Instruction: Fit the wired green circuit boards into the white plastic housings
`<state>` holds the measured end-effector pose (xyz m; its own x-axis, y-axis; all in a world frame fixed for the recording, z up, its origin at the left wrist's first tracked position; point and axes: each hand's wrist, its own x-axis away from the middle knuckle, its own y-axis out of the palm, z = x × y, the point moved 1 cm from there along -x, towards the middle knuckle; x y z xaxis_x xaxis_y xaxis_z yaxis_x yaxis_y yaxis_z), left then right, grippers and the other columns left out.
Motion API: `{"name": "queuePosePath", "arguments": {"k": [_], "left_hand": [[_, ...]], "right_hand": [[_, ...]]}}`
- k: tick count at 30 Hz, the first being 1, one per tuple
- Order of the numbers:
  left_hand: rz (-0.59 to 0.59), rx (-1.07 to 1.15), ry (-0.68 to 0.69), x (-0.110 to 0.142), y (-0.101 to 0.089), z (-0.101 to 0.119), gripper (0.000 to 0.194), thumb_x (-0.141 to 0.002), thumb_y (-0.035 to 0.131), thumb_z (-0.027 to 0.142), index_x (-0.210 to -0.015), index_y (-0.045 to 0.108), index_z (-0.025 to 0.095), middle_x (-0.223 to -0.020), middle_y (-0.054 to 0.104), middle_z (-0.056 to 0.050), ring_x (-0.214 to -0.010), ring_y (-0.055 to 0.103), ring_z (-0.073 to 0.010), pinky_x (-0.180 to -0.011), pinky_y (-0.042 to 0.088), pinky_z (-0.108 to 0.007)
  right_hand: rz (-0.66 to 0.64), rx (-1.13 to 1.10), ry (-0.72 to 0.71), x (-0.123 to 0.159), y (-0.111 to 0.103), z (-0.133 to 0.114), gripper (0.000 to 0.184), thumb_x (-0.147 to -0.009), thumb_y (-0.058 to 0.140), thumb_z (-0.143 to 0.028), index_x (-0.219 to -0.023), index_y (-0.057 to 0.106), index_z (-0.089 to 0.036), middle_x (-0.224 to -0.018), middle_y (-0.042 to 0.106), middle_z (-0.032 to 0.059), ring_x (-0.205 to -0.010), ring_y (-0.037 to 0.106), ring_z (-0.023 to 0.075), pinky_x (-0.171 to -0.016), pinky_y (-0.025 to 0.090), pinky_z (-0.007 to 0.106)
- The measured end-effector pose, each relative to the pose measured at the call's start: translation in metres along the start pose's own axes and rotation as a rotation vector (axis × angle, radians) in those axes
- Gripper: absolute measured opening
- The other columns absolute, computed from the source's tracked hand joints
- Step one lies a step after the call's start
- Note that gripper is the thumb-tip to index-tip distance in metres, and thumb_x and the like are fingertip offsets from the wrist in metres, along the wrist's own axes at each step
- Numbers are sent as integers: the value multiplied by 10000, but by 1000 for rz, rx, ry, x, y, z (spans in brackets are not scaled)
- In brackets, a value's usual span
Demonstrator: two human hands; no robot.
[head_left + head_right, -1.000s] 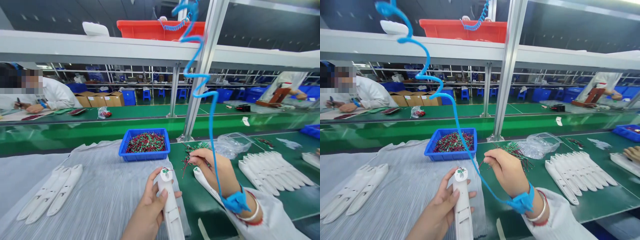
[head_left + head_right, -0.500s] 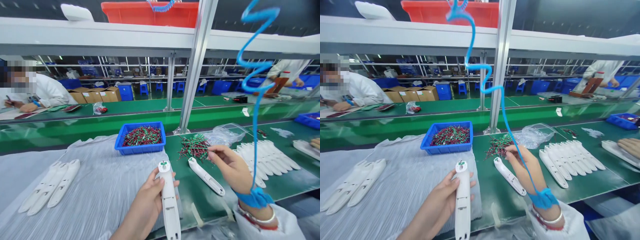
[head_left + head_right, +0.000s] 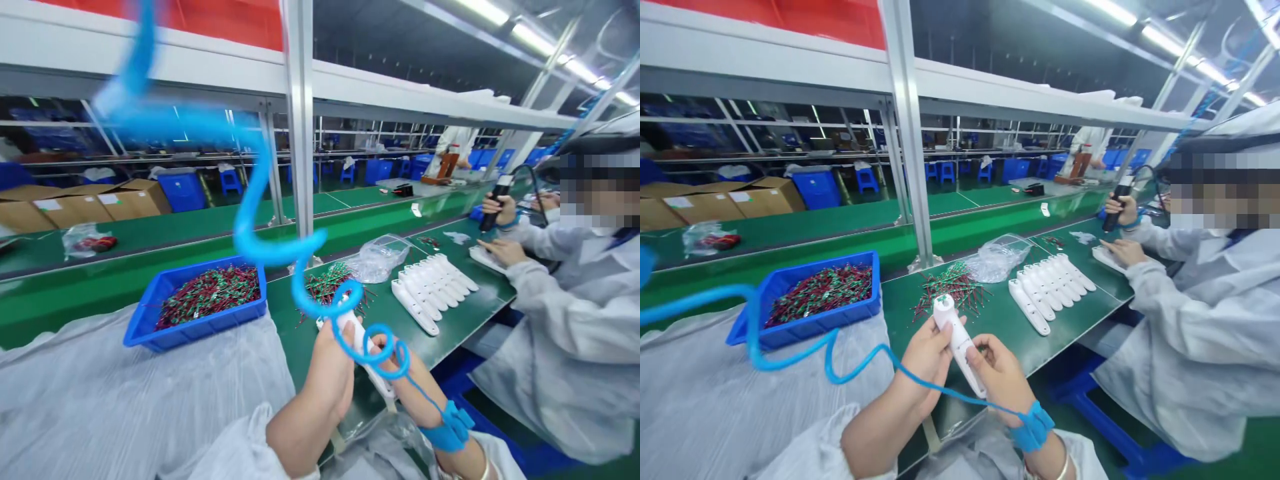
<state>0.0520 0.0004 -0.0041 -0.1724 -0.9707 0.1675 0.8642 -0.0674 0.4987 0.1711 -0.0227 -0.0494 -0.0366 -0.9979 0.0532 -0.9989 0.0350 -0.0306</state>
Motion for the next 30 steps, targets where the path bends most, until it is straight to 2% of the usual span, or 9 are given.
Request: {"name": "queuePosePath", "arguments": {"k": [3,5,9,12,14,17,23,26,30], "left_hand": [[-93,-213,15,-21,14,-15,224,-833,471,269,-991,536,124,-1013,625,-147,-1006,584,-260,-889,438,-387],[-163,-392,22,-31,12,-20,271,-807,509,300,-987,583,112,-1030,639,-181,-1015,580,-316,-904,415,-467],[-252,-779,149,-47,-16,-15,374,-702,594,149,-1075,614,166,-1326,503,-148,-1325,272,-338,-1091,114,-496],[-348,-1031,223,-55,-37,-5,392,-638,551,13,-951,688,206,-1290,558,-105,-1356,196,-348,-1078,-90,-528],[-417,-1163,242,-56,-46,-1,414,-644,502,-23,-908,708,219,-1183,637,-114,-1317,283,-380,-1049,-74,-602],[-513,-1293,291,-50,-50,-4,458,-720,437,-11,-995,685,259,-1136,666,-103,-1280,367,-353,-1050,114,-605],[-752,-1416,465,-42,-21,-31,379,-813,458,67,-1088,632,261,-1198,628,-111,-1278,385,-322,-1058,213,-545],[-833,-1467,561,-60,6,-46,330,-832,457,75,-1078,629,213,-1187,622,-143,-1281,377,-319,-1059,223,-530],[-868,-1527,669,-95,35,-57,256,-861,463,108,-1059,609,179,-1166,616,-107,-1236,429,-267,-1038,279,-527]], "right_hand": [[109,205,-59,-14,-29,14,382,-724,557,-535,-856,598,-178,-663,612,28,-568,531,151,-494,417,248],[221,362,-76,-24,-53,23,404,-732,515,-543,-845,619,-170,-669,642,46,-568,562,169,-504,434,266],[474,630,-79,-42,-91,26,378,-717,495,-501,-813,638,-164,-597,637,60,-567,577,213,-552,445,320],[555,766,-97,-54,-100,23,330,-702,488,-454,-748,622,-156,-702,660,113,-670,597,256,-649,442,367],[572,841,-113,-61,-99,23,312,-722,461,-425,-715,612,-151,-764,660,147,-733,598,277,-688,428,381],[589,925,-126,-68,-98,27,312,-765,422,-390,-684,606,-151,-749,648,158,-716,587,281,-651,409,376],[647,986,-233,-71,-109,36,379,-835,394,-416,-715,635,-149,-747,645,135,-725,561,267,-675,402,373],[707,956,-326,-68,-114,32,437,-854,390,-470,-762,666,-144,-818,654,122,-804,560,252,-758,411,365],[819,874,-396,-57,-115,24,500,-855,396,-528,-792,699,-135,-771,635,93,-666,565,184,-661,439,305]]}}
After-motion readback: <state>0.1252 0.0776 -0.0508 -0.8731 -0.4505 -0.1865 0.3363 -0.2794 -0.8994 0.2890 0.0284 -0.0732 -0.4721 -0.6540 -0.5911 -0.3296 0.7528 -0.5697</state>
